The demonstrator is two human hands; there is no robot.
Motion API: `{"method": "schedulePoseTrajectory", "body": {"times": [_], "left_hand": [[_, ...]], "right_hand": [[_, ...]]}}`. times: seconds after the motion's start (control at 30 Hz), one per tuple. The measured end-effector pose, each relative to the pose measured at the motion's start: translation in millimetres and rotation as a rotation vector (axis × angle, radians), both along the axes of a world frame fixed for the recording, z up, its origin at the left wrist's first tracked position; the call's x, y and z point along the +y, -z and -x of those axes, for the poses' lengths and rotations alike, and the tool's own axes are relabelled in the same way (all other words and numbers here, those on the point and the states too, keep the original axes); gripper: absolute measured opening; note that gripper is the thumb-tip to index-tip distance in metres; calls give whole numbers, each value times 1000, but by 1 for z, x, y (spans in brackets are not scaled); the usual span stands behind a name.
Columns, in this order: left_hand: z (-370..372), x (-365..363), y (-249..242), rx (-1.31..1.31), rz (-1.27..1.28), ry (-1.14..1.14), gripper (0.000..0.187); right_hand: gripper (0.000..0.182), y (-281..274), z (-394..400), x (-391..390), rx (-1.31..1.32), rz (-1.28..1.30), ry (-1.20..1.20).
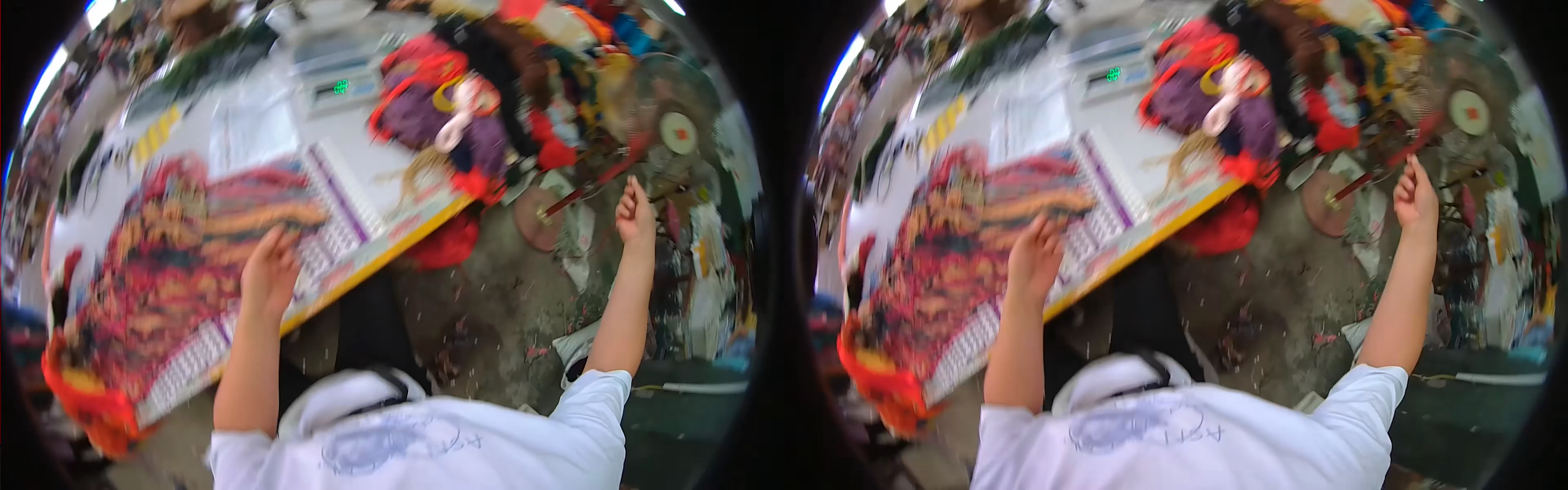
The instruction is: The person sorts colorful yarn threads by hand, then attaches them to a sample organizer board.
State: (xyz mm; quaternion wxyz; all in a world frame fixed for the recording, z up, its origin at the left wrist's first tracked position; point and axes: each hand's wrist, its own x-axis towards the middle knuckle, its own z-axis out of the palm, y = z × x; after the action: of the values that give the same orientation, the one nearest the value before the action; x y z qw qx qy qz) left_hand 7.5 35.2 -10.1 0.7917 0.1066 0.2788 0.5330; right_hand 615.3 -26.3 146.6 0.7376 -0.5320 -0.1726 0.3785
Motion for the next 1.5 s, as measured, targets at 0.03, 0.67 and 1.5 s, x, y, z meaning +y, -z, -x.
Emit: {"method": "schedulePoseTrajectory", "body": {"times": [0.03, 0.67, 1.5], "left_hand": [[-7, -4, -8, 124, 57, -5, 25], [-69, 37, 7, 991, -8, 373, 12], [-13, 48, -5, 831, -134, -115, 3]], "right_hand": [[14, 8, 42, 21, -9, 16, -131], [14, 214, 377, 123, -689, 125, -842], [14, 192, 385, 104, -1286, -56, -761]]}}
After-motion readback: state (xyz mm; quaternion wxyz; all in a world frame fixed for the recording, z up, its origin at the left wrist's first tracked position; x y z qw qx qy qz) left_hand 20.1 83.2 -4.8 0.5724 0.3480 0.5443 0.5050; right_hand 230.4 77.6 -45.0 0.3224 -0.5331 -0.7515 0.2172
